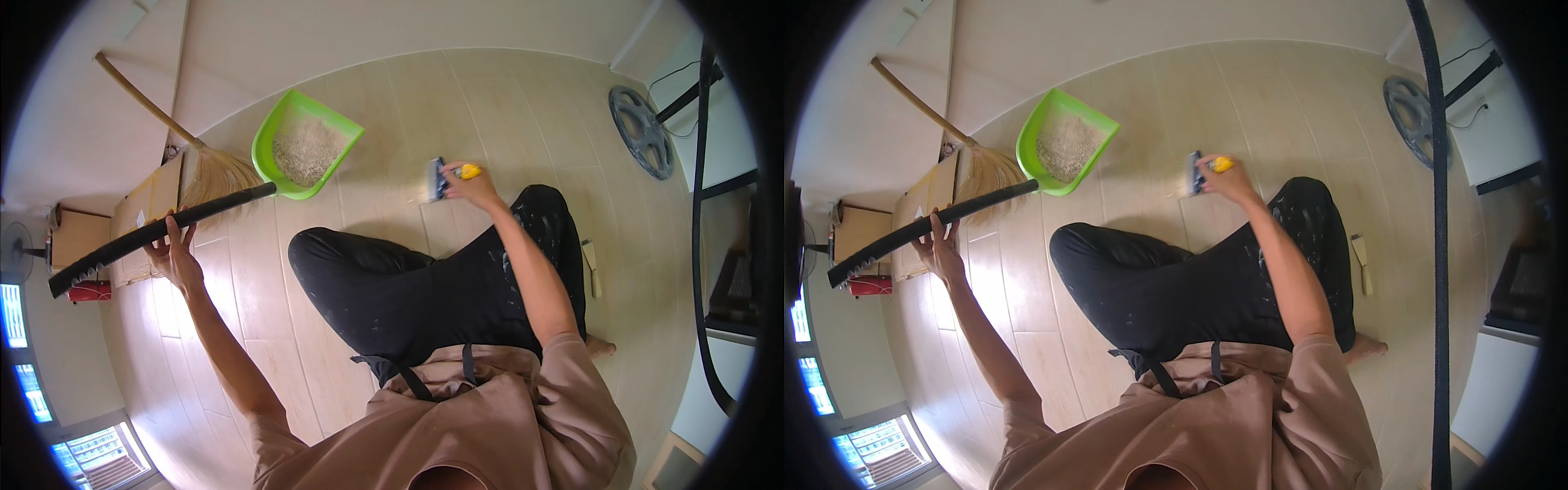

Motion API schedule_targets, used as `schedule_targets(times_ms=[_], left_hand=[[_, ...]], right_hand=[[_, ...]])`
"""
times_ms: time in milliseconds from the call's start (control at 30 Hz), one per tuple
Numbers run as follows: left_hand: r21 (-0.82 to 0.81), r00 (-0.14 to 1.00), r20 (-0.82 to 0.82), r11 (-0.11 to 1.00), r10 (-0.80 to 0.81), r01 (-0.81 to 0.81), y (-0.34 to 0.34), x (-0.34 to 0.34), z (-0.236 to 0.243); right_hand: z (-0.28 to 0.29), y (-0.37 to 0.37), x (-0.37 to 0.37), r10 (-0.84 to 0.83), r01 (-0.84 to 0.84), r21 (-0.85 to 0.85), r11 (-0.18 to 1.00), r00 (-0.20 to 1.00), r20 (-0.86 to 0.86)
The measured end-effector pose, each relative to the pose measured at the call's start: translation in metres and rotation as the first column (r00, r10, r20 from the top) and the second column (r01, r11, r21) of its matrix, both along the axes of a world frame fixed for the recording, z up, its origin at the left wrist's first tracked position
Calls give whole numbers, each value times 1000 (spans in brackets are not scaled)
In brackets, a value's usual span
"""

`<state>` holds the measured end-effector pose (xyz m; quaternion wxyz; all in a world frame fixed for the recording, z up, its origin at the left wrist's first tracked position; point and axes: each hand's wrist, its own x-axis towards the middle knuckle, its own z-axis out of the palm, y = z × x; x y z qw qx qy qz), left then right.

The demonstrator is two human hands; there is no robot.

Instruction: The person sits on the floor and uses a small tool to scrape and apply grout into the gaps between floor tiles. They then use a brush to sweep the area and a vacuum to remove excess debris.

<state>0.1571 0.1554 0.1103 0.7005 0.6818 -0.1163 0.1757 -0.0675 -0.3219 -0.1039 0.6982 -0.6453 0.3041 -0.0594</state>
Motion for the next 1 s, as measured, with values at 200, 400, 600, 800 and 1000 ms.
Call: schedule_targets(times_ms=[200, 400, 600, 800, 1000], left_hand=[[159, 992, 7, 979, -130, 127, -44, 13, -6], [282, 955, -26, 914, -295, 291, -98, 13, -5], [459, 928, -41, 818, -370, 346, -134, 3, 6], [501, 940, -107, 799, -323, 332, -129, 19, 6], [546, 944, -76, 779, -320, 309, -137, 25, 4]], right_hand=[[46, -52, -20, -122, 128, -64, 990, 988, 91], [36, -76, -35, -115, 135, -884, 447, 989, 93], [-10, 22, 17, 11, -184, -877, 444, 980, -200], [36, 82, 44, 122, 24, -697, 716, 980, 159], [15, 12, 10, -130, 46, -866, 498, 991, -22]])
